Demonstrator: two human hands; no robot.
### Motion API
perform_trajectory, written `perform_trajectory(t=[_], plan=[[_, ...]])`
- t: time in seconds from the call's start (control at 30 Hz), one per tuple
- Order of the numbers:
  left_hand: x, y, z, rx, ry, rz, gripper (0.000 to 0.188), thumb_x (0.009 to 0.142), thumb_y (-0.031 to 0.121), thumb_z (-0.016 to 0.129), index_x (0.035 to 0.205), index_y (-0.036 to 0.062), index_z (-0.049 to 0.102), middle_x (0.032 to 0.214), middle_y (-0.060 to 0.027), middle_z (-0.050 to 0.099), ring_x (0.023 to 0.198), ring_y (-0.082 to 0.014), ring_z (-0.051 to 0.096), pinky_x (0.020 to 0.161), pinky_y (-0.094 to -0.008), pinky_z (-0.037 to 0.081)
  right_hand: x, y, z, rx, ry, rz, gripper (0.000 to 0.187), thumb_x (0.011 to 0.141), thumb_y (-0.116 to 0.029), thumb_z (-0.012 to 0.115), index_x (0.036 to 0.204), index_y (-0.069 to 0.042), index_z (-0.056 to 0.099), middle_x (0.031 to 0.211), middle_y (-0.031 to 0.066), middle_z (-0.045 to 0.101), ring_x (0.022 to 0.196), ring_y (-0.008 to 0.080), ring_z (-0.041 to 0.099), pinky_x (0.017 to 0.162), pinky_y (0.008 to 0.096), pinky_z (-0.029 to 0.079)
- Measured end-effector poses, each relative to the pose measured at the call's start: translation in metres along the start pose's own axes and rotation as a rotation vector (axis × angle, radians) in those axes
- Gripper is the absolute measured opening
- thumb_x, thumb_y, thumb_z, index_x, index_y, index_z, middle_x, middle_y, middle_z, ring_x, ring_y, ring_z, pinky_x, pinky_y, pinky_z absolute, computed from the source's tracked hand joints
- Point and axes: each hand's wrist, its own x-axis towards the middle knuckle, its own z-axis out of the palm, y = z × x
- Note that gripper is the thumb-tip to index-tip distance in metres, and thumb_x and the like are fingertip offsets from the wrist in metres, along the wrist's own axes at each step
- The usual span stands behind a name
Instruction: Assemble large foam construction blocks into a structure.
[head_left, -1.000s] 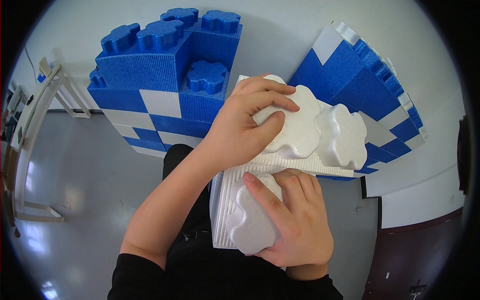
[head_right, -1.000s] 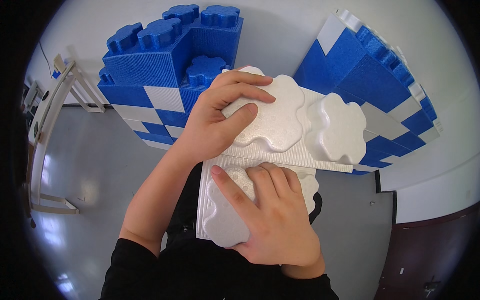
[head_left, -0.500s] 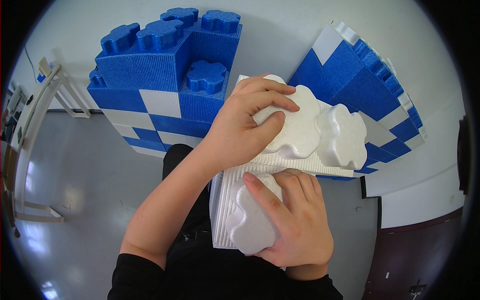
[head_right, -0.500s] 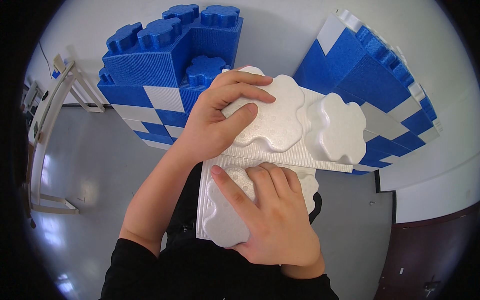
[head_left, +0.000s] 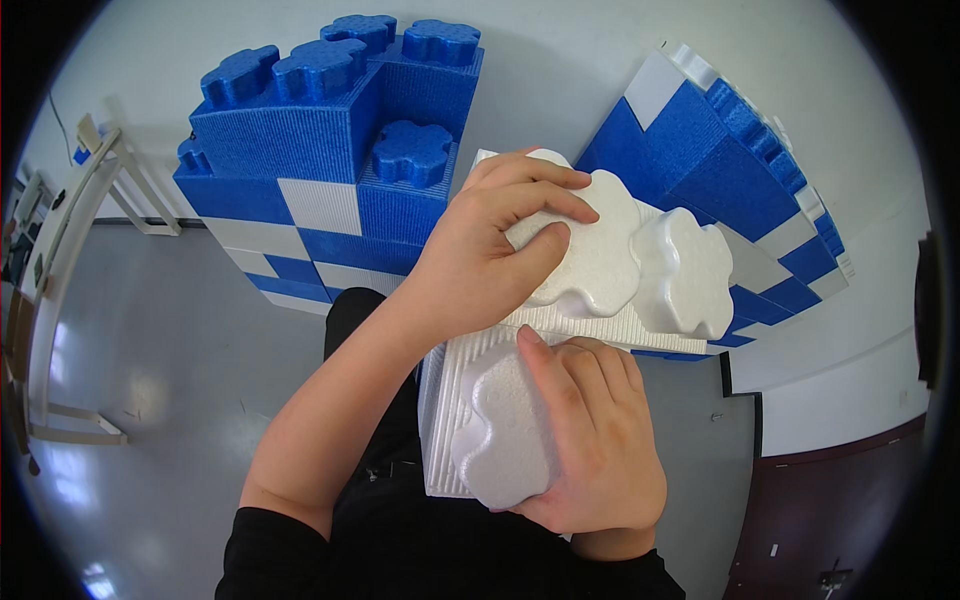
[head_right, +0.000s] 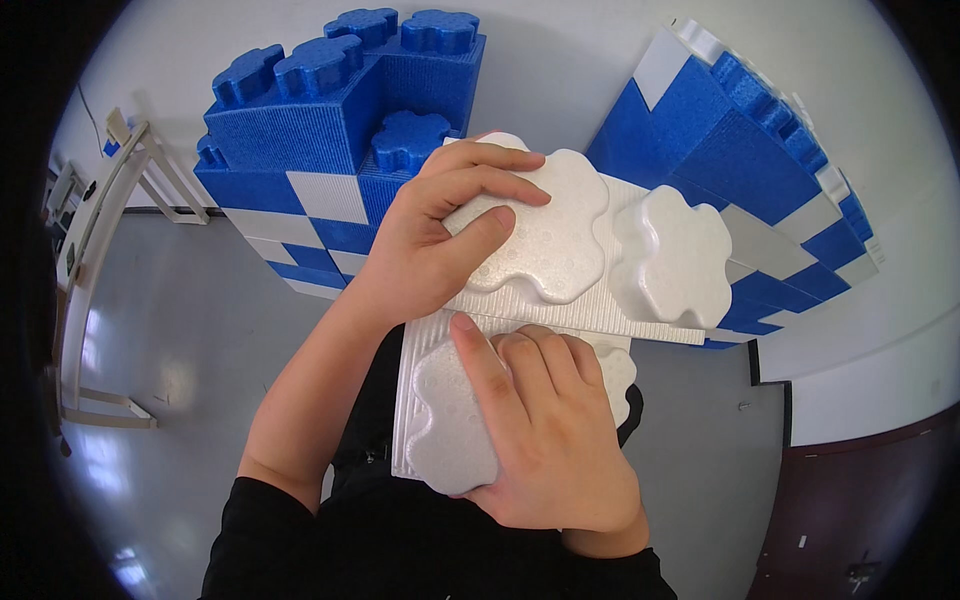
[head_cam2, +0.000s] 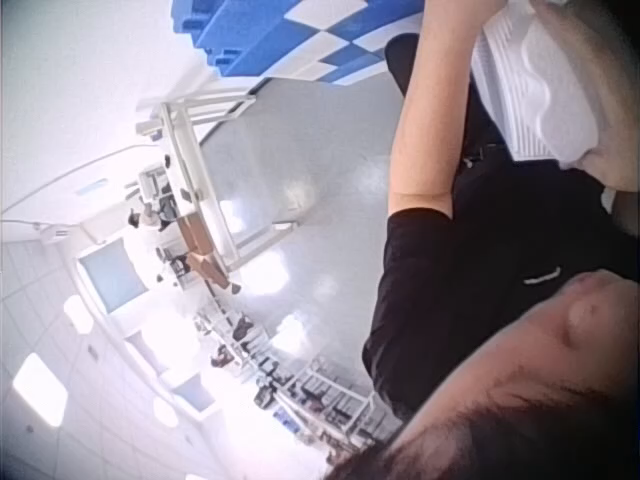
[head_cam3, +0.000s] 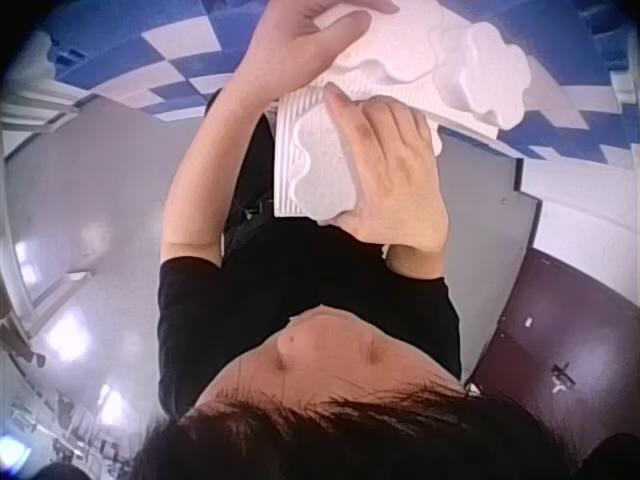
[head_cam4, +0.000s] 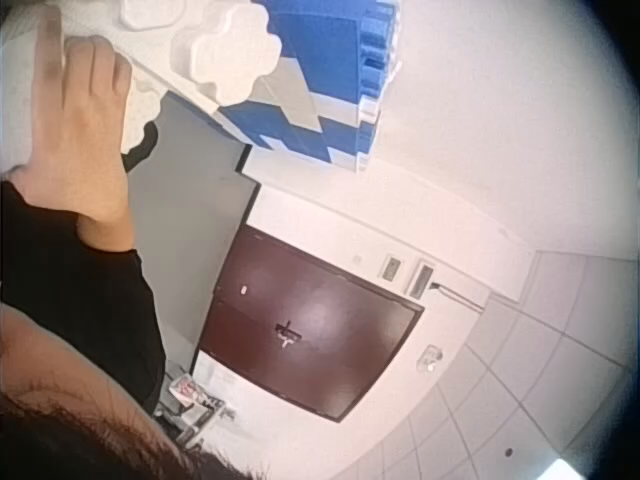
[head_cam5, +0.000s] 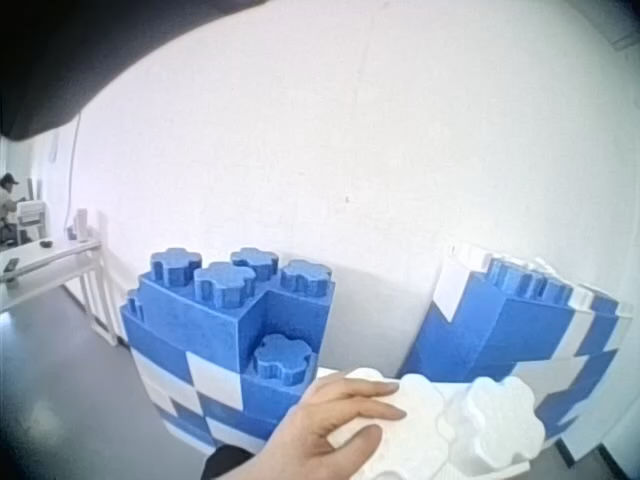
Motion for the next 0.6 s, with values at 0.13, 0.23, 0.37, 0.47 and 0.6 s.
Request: perform_trajectory(t=[0.13,0.23,0.37,0.47,0.6], plan=[[0.001,-0.001,0.001,0.000,-0.005,0.004,0.028,0.091,0.002,0.065,0.113,0.0078,0.081,0.137,-0.0108,0.071,0.133,-0.0296,0.058,0.117,-0.0434,0.041,0.000,0.000,-0.001,-0.004,-0.002,0.003,0.116,0.053,-0.031,0.095,0.152,0.007,0.049,0.111,0.0201,0.059,0.108,0.0391,0.060,0.098,0.0501,0.043],[0.001,0.000,0.000,-0.002,-0.001,0.016,0.027,0.091,0.002,0.065,0.112,0.0078,0.081,0.137,-0.0107,0.071,0.133,-0.0293,0.058,0.117,-0.0435,0.041,0.001,0.000,-0.003,-0.005,-0.018,0.000,0.115,0.054,-0.030,0.094,0.153,0.007,0.049,0.112,0.0203,0.059,0.108,0.0390,0.059,0.098,0.0501,0.043],[0.002,-0.002,0.001,-0.012,0.005,0.022,0.027,0.091,0.002,0.065,0.112,0.0078,0.081,0.136,-0.0105,0.071,0.134,-0.0296,0.057,0.117,-0.0441,0.040,0.002,-0.001,-0.007,-0.029,-0.094,-0.003,0.115,0.055,-0.024,0.094,0.154,0.007,0.046,0.116,0.0218,0.058,0.112,0.0399,0.058,0.099,0.0496,0.042],[0.001,-0.003,0.002,-0.016,0.002,0.005,0.027,0.091,0.002,0.065,0.112,0.0078,0.081,0.136,-0.0100,0.071,0.134,-0.0302,0.057,0.118,-0.0449,0.040,0.005,-0.002,-0.012,-0.056,-0.184,-0.010,0.117,0.056,-0.020,0.093,0.157,0.009,0.042,0.121,0.0235,0.055,0.116,0.0409,0.055,0.100,0.0492,0.041],[0.003,-0.002,0.002,-0.024,-0.018,0.004,0.028,0.092,0.003,0.065,0.115,0.0092,0.080,0.138,-0.0089,0.070,0.138,-0.0300,0.053,0.121,-0.0448,0.037,0.007,-0.008,-0.023,-0.109,-0.261,-0.001,0.118,0.057,-0.018,0.093,0.158,0.011,0.038,0.124,0.0248,0.054,0.118,0.0414,0.054,0.102,0.0498,0.041]])
